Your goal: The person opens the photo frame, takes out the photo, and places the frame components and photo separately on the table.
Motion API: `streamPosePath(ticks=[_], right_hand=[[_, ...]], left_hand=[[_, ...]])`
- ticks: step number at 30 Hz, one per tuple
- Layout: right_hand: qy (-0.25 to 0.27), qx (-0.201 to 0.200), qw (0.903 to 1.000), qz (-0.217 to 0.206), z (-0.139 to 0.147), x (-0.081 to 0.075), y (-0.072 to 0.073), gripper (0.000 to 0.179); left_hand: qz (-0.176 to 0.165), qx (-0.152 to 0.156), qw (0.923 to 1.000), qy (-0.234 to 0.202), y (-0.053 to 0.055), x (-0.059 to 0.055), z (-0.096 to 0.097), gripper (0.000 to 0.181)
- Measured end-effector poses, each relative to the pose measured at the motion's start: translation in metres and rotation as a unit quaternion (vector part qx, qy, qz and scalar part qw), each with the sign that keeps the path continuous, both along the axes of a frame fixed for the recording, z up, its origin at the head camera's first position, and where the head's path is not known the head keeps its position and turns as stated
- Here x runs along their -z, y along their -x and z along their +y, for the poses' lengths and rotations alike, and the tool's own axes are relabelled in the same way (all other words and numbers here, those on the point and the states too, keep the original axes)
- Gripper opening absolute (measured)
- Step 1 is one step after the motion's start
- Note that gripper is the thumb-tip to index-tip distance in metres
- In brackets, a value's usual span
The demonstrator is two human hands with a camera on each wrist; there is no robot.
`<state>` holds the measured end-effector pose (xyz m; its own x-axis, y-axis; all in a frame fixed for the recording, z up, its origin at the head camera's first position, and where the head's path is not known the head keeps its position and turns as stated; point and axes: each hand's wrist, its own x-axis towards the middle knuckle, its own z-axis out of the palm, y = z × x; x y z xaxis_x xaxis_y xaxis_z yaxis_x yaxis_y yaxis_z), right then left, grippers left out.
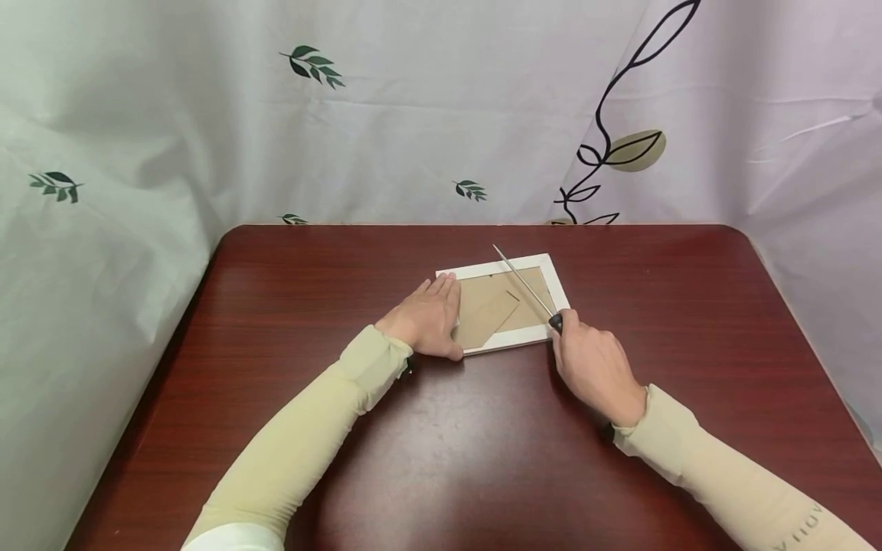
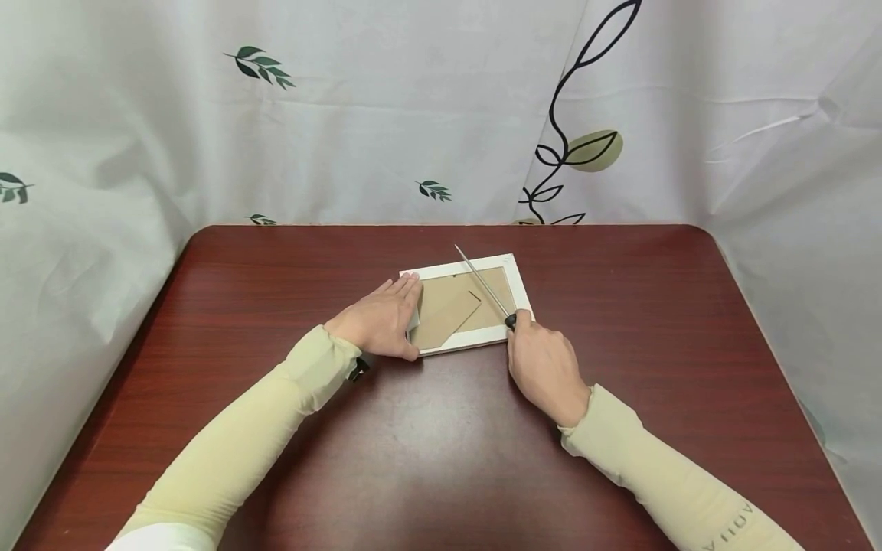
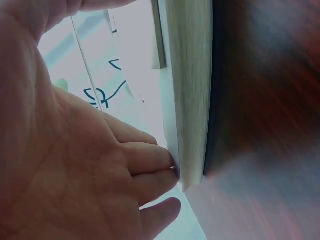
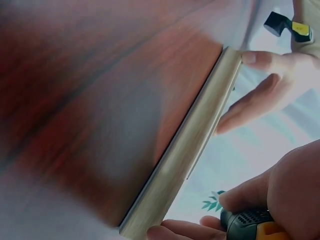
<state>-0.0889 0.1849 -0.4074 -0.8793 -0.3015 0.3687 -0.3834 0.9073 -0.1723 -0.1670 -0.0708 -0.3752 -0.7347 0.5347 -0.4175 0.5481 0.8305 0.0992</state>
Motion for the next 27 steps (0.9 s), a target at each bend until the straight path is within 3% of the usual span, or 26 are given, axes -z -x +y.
streamPosePath(ticks=[16, 27], right_hand=[[0.004, -0.011, 0.9999, 0.0, 0.001, -0.001, -0.01, 0.018], [0.016, 0.001, 0.9996, -0.023, 0.001, -0.003, -0.013, 0.018]], left_hand=[[-0.018, 0.011, 0.9997, -0.009, 0.019, -0.003, 0.003, 0.116], [-0.035, 0.005, 0.9992, -0.017, 0.02, -0.001, 0.003, 0.116]])
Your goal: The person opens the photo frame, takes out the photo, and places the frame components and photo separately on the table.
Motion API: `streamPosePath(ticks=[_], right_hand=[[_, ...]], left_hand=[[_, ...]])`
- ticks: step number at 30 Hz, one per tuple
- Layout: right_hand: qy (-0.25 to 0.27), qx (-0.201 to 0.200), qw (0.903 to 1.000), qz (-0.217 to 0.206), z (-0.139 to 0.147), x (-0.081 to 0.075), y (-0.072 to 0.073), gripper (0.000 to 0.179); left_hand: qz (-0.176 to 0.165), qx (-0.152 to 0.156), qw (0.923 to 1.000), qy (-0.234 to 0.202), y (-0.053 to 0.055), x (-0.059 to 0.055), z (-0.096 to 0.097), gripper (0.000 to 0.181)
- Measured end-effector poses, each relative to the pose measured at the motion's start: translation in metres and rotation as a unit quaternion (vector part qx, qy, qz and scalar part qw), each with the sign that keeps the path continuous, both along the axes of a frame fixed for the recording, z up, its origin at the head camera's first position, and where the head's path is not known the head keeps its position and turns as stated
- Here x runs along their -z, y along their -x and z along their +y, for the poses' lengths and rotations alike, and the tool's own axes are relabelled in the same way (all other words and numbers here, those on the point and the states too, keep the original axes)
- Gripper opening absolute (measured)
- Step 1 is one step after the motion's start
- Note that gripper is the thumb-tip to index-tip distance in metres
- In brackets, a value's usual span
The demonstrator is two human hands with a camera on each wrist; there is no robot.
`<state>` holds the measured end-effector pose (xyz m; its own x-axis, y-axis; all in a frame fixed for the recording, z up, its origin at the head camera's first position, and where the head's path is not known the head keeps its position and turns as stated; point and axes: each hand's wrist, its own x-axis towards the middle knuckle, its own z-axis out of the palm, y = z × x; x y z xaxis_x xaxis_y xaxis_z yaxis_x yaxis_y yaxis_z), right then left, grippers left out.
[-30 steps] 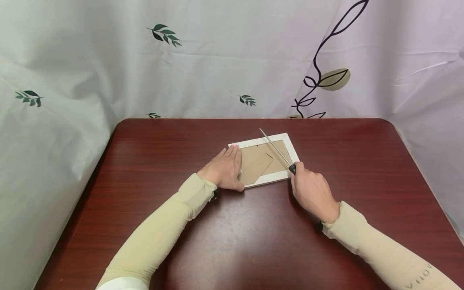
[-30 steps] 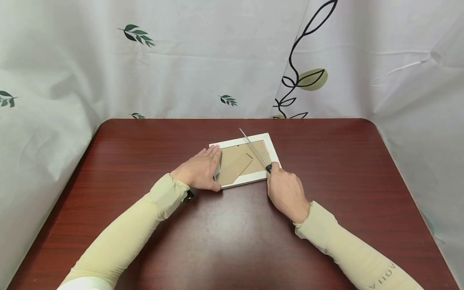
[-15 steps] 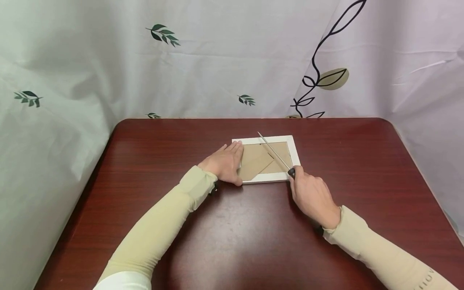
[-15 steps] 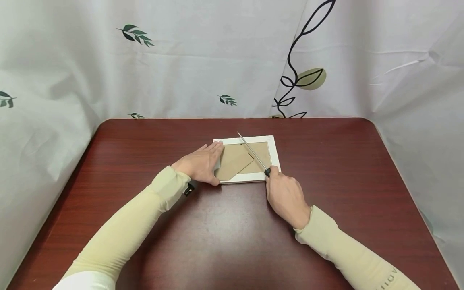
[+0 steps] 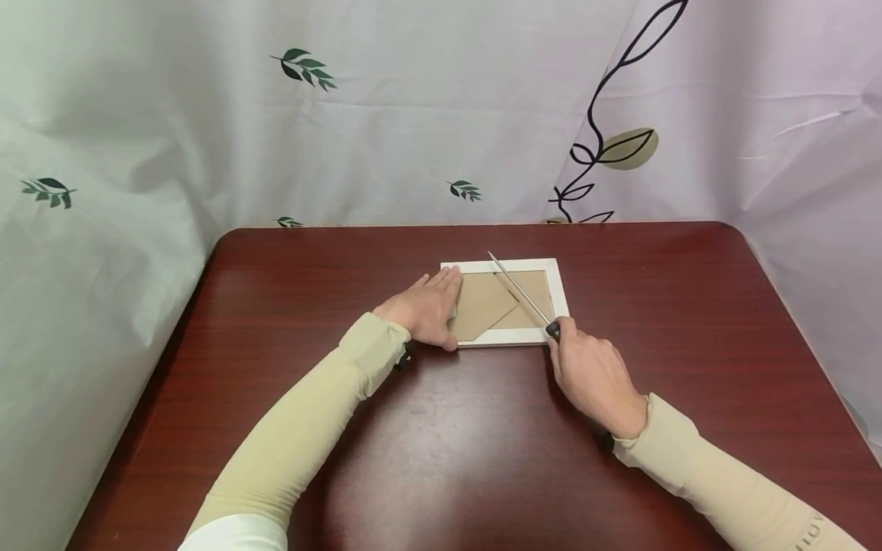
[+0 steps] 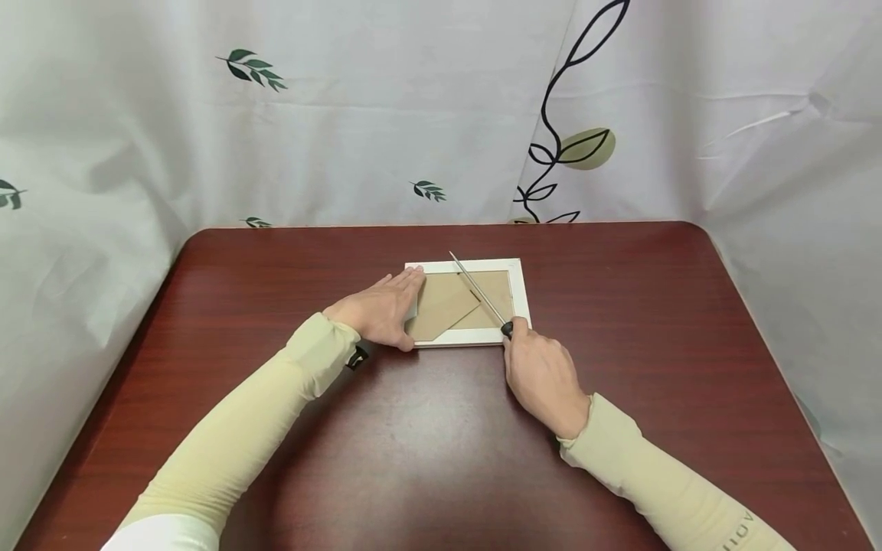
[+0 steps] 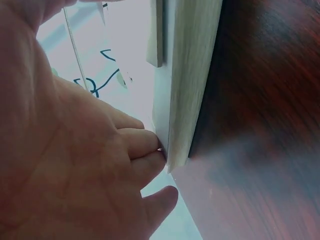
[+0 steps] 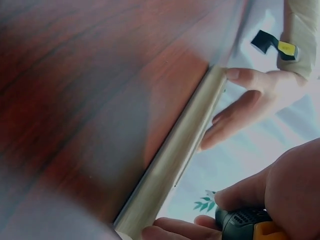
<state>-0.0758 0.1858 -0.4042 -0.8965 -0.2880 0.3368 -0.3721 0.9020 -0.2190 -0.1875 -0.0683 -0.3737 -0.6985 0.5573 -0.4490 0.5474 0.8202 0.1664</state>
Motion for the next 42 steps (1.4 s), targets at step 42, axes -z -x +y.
streamPosePath(ticks=[42], right_hand=[[0.207, 0.022, 0.9489, -0.237, 0.001, -0.005, -0.019, 0.019]], left_hand=[[0.041, -0.06, 0.9972, -0.017, 0.01, 0.012, 0.029, 0.135]])
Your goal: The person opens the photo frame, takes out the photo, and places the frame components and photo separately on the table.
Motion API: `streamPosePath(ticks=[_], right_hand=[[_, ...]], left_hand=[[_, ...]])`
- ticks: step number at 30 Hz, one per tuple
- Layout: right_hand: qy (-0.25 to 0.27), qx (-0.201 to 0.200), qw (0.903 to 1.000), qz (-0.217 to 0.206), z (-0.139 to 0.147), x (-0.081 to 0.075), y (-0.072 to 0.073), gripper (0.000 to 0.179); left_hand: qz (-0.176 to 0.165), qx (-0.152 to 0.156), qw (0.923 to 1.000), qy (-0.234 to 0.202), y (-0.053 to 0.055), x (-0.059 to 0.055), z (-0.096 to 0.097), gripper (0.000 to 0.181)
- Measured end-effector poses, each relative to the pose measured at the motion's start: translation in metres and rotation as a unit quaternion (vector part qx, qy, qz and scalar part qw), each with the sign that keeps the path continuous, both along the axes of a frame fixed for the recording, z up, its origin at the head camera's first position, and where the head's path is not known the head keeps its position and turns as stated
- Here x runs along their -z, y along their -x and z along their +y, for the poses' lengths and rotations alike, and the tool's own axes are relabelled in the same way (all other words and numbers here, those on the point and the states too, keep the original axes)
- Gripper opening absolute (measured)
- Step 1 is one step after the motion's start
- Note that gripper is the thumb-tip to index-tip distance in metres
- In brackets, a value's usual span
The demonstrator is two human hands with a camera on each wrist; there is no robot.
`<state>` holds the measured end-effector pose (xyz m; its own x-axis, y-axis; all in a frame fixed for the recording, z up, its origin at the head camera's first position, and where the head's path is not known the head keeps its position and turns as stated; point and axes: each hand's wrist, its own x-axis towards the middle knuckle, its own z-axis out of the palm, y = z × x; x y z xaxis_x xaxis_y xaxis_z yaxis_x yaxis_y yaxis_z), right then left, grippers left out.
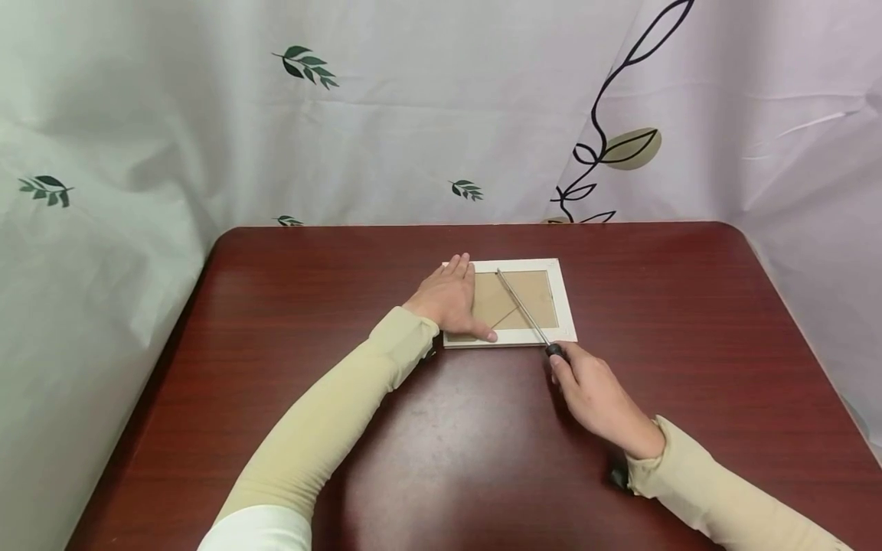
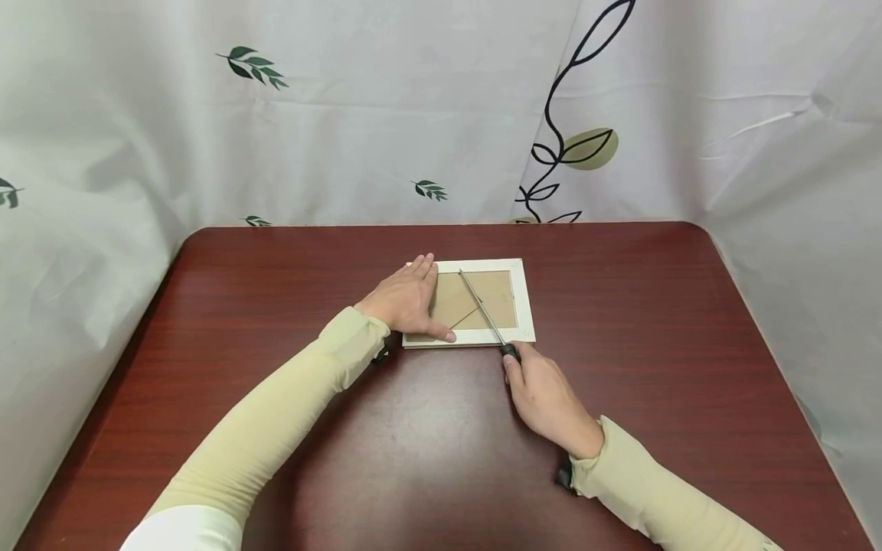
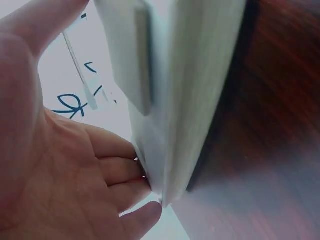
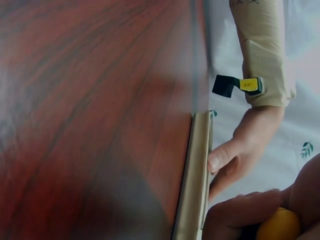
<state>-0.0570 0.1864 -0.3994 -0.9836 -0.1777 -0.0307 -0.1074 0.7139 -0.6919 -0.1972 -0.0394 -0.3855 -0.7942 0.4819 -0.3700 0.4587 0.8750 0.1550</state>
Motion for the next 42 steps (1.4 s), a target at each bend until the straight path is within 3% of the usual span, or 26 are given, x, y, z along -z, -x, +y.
streamPosePath(ticks=[7, 12, 24, 42], right_hand=[[0.067, 0.007, 0.9949, -0.075, -0.001, 0.003, -0.001, 0.025], [0.091, 0.011, 0.9902, -0.105, -0.001, 0.004, -0.003, 0.025], [0.028, 0.001, 0.9987, -0.042, -0.004, 0.008, 0.0, 0.021], [0.019, -0.004, 0.9993, -0.032, -0.008, 0.011, 0.001, 0.02]], left_hand=[[-0.008, -0.004, 0.9998, 0.019, 0.001, -0.002, 0.004, 0.136], [-0.005, -0.006, 0.9997, 0.023, 0.001, -0.002, 0.005, 0.136], [-0.004, -0.002, 0.9997, 0.026, 0.002, -0.003, 0.005, 0.136], [-0.004, -0.006, 0.9997, 0.023, 0.001, -0.003, 0.005, 0.137]])
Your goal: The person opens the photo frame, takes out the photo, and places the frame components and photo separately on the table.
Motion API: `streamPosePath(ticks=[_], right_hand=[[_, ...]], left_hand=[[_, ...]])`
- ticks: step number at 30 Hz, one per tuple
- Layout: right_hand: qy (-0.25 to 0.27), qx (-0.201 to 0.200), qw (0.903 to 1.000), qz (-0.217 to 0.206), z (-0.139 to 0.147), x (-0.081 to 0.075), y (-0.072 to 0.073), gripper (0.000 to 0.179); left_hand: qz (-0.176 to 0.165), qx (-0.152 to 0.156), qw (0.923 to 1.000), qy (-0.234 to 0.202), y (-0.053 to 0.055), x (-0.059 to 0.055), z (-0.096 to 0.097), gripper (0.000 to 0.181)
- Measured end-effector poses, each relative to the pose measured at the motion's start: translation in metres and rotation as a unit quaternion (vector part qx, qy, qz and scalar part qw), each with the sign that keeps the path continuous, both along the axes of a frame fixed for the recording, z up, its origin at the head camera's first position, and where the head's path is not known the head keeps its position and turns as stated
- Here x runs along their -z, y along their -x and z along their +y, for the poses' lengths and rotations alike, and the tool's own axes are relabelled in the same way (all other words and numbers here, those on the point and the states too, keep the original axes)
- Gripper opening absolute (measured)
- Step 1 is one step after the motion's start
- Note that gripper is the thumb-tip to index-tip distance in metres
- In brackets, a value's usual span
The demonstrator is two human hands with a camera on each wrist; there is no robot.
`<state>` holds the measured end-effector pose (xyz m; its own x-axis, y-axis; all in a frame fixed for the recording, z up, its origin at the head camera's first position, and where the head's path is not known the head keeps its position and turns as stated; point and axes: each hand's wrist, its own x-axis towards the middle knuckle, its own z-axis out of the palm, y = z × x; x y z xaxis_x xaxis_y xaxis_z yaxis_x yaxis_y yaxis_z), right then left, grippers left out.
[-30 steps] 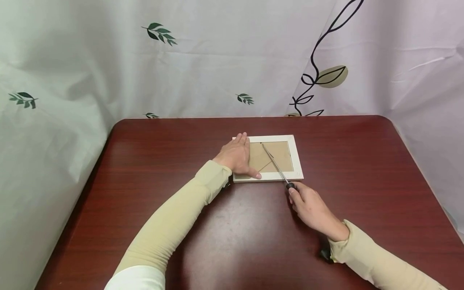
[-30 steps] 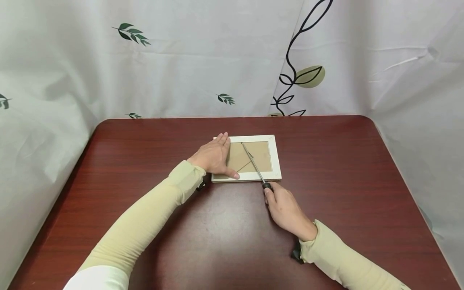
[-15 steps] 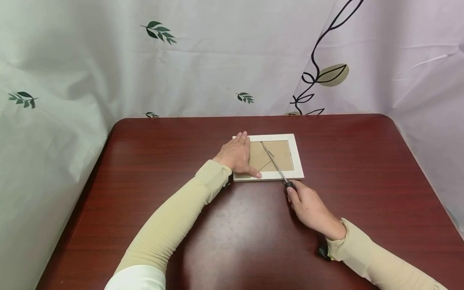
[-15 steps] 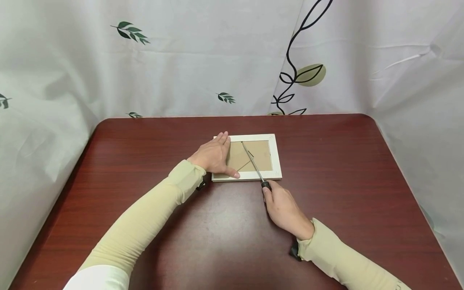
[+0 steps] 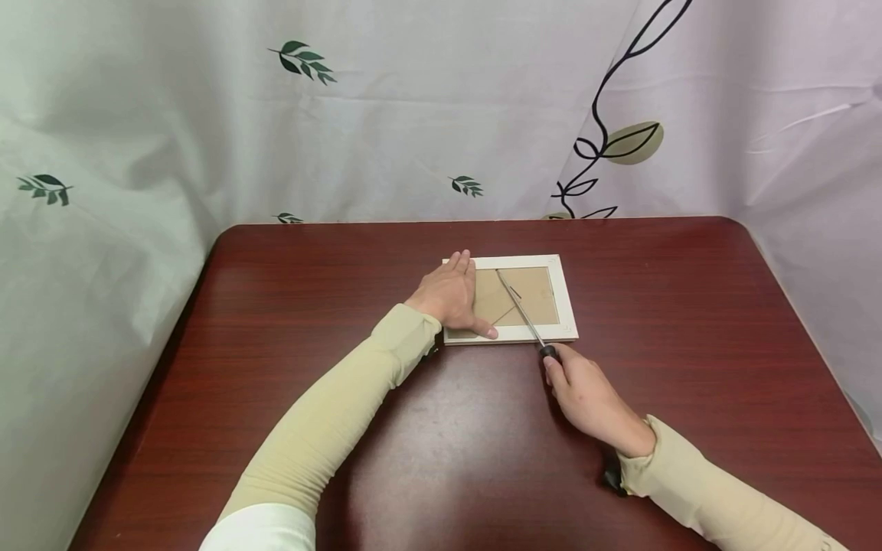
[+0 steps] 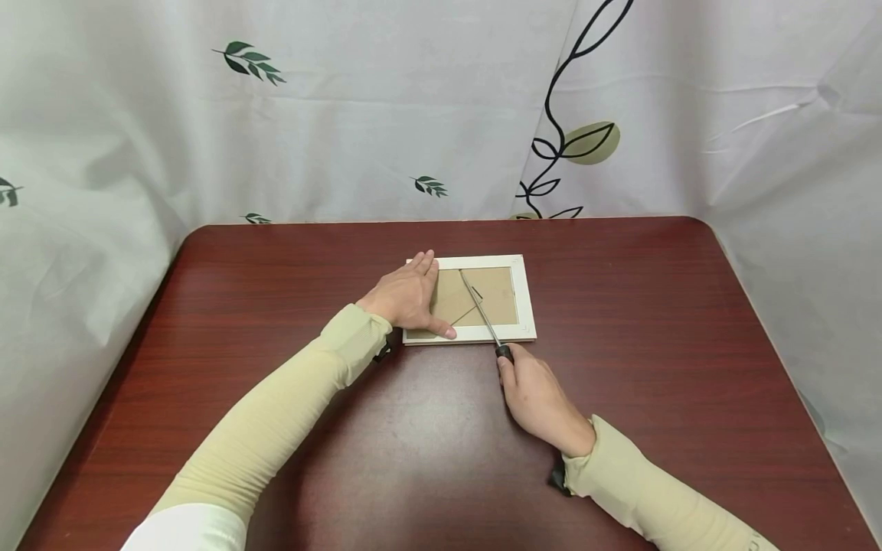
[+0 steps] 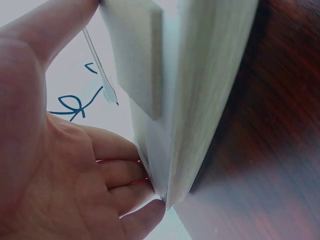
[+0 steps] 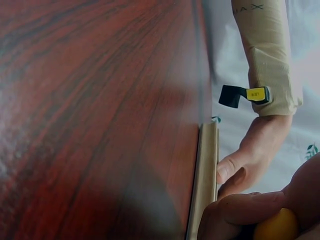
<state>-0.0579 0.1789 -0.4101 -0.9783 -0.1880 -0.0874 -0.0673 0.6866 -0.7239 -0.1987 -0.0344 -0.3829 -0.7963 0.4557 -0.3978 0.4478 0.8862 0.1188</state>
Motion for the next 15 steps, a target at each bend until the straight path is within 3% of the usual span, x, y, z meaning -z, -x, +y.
streamPosePath(ticks=[15], right_hand=[[-0.007, 0.002, 0.9998, 0.018, -0.0052, 0.0024, -0.0005, 0.02]], left_hand=[[-0.002, 0.002, 1.0, -0.001, -0.0007, -0.001, -0.0007, 0.136]])
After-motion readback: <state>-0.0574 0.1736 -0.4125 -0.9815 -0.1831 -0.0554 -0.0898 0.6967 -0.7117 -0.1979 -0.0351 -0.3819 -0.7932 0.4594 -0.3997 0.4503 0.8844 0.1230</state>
